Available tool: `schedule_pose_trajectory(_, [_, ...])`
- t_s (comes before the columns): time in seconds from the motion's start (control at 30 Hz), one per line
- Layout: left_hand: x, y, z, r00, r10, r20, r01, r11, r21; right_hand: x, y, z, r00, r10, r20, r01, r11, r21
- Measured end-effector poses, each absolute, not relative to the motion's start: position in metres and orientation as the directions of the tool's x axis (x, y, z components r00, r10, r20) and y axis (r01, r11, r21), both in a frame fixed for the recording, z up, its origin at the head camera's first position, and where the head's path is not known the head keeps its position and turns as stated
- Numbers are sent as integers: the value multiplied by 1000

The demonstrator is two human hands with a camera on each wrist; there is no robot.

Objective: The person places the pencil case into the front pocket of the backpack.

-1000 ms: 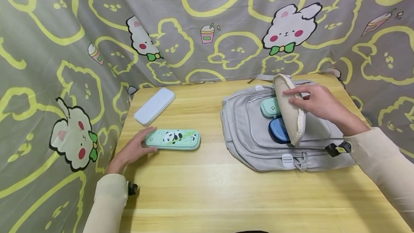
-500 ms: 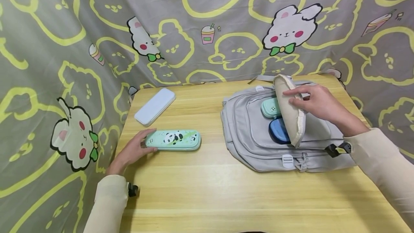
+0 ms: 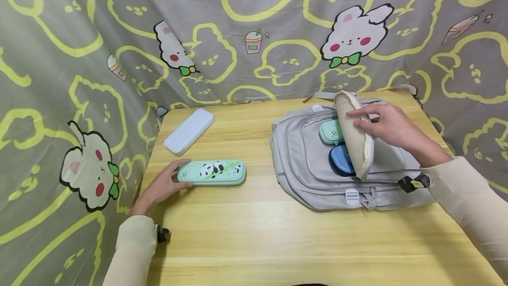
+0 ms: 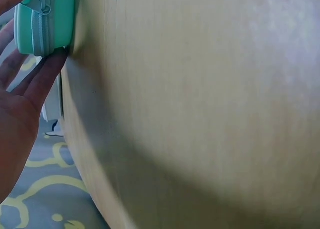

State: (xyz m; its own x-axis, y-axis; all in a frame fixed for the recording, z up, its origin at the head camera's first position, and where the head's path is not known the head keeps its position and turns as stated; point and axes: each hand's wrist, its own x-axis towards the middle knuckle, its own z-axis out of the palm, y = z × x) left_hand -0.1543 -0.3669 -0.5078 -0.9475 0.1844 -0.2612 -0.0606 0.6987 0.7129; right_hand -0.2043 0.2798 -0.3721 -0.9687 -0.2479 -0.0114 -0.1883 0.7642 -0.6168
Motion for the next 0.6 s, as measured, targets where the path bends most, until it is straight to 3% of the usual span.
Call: schedule_pose_trajectory(0.6, [-153,-368,-511,-946,175,-275,-66,723,688,-207,279,-375,-968,-251,-23,-185,769,-612])
